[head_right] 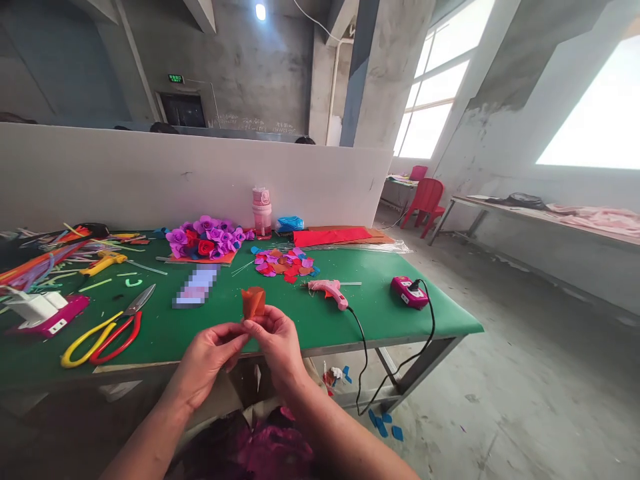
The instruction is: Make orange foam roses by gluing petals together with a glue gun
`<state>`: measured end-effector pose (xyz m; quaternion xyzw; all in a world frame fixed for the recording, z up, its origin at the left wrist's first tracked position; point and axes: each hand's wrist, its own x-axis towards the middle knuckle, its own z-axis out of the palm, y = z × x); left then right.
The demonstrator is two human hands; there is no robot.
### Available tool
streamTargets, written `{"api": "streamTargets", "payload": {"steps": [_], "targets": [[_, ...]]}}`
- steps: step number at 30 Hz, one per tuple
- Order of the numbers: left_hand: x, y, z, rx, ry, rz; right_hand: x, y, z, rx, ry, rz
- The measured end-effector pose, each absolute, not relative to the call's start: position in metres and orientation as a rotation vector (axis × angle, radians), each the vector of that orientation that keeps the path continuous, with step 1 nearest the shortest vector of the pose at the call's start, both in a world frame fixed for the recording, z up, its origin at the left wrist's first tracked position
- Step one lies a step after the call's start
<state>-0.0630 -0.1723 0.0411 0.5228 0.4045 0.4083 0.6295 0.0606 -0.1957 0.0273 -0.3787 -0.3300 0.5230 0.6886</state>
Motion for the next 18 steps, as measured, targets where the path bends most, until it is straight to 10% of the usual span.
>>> {"api": "streamTargets", "payload": {"steps": [18], "targets": [[-0.065, -0.163, 0.048, 1.178, 0.964, 1.045, 0.062, -0.197, 0.022, -0.846, -0.797, 1.236]]}}
